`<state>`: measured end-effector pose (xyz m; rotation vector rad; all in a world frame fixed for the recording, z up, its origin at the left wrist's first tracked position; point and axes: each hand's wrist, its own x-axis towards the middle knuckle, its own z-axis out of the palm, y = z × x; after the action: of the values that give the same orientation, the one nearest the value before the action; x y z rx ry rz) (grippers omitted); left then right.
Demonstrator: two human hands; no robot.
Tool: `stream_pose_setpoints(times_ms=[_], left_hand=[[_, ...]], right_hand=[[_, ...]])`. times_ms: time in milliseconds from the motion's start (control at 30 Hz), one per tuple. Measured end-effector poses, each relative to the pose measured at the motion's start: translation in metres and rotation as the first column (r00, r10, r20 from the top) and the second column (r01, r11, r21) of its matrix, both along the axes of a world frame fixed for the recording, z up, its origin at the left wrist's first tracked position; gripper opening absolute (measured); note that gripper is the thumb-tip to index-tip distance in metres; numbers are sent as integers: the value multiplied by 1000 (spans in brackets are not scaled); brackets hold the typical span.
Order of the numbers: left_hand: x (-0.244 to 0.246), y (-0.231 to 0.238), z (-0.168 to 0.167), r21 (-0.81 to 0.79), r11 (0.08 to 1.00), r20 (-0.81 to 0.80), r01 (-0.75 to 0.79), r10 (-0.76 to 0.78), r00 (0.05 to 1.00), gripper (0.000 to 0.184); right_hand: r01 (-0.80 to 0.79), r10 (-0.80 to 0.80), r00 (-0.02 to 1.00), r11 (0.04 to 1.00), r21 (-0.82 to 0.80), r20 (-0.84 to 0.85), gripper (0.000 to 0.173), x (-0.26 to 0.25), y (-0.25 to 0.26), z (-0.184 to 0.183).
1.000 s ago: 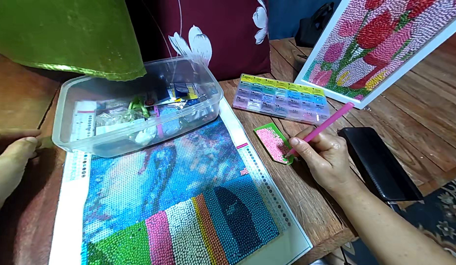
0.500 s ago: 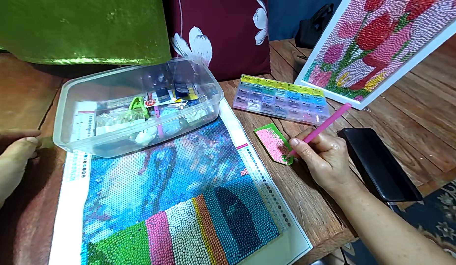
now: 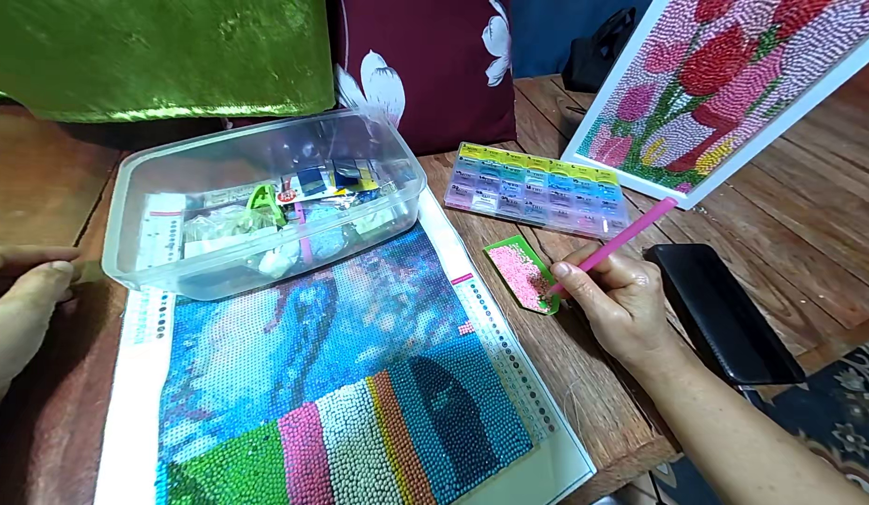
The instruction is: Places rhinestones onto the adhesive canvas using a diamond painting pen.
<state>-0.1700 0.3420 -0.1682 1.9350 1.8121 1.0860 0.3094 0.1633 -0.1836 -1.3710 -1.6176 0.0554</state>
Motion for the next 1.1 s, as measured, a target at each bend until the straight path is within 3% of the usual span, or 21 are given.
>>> stream_pose_setpoints(times_ms=[1100], left_hand=[[-4, 2, -2, 34, 998, -4, 56, -56, 998, 30]], right_hand=[[-17, 18, 999, 1000, 15, -40, 21, -1, 0, 1]])
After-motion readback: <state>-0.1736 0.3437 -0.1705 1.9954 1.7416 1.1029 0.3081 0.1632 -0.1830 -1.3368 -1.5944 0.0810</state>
